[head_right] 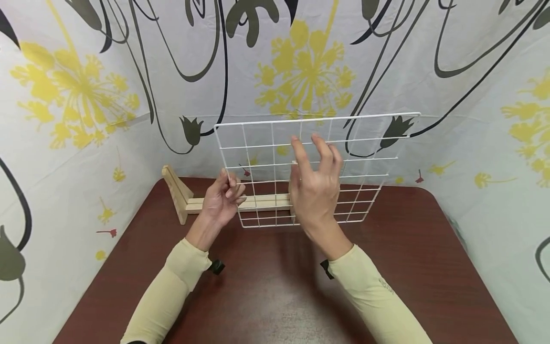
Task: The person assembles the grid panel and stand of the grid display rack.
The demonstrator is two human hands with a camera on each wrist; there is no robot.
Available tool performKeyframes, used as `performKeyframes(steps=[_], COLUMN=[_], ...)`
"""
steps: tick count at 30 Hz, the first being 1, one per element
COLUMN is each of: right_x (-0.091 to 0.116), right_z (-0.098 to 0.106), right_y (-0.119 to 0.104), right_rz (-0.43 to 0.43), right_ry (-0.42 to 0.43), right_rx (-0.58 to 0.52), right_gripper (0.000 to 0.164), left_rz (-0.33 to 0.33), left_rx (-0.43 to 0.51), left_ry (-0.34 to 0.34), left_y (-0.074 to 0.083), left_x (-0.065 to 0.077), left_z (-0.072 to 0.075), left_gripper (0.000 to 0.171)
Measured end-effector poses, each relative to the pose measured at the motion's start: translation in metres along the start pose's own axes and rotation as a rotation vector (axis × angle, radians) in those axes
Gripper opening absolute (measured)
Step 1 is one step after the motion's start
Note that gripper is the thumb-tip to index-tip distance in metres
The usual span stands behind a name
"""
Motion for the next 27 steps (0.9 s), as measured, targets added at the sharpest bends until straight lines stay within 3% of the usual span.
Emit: performKeyframes(steps=[14, 18, 20, 22, 25, 27], right_x=[-0.007, -0.011, -0.012, -0.013, -0.015, -0.016], right_z=[0.005, 0.009, 0.011, 0.013, 0.016, 0.017], right_y=[0.003, 0.004, 0.004, 0.004, 0.004, 0.004], right_rz=[-0.026, -0.027, -0.026, -0.021, -0.011, -0.001], right_ry=[0.04, 0.051, 0.051, 0.054, 0.063, 0.071], right_rx=[0.005, 0.007, 0.005, 0.004, 0.005, 0.005], right_gripper=[0.051, 0.05, 0.049, 0.047, 0.046, 0.045], left_rz=[-0.045, -0.133, -0.238, -0.373, -0.586, -0.696], left_rx=[-0.119, -0.236, -0.362, -0.511, -0.681, -0.666], left_ry=[0.031, 0.055, 0.126, 0.248, 0.519, 0.715], left_y=[0.011, 0.02, 0.027, 0.037, 0.055, 0.068], left_x=[0.011, 0.02, 0.025, 0.03, 0.038, 0.044], left_z=[0.005, 0.009, 0.013, 0.019, 0.03, 0.038], left_gripper=[0.045, 0.048, 0.048, 0.045, 0.038, 0.034])
Point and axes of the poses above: each hand's wrist, its own x-axis away from the middle knuckle, its own z-axis out of the back of the hand, y = z × x, the point moved 3 cm from there along -x, towards the middle knuckle, and after that the axes turned 7 degrees about z, right-handed, at the moved point
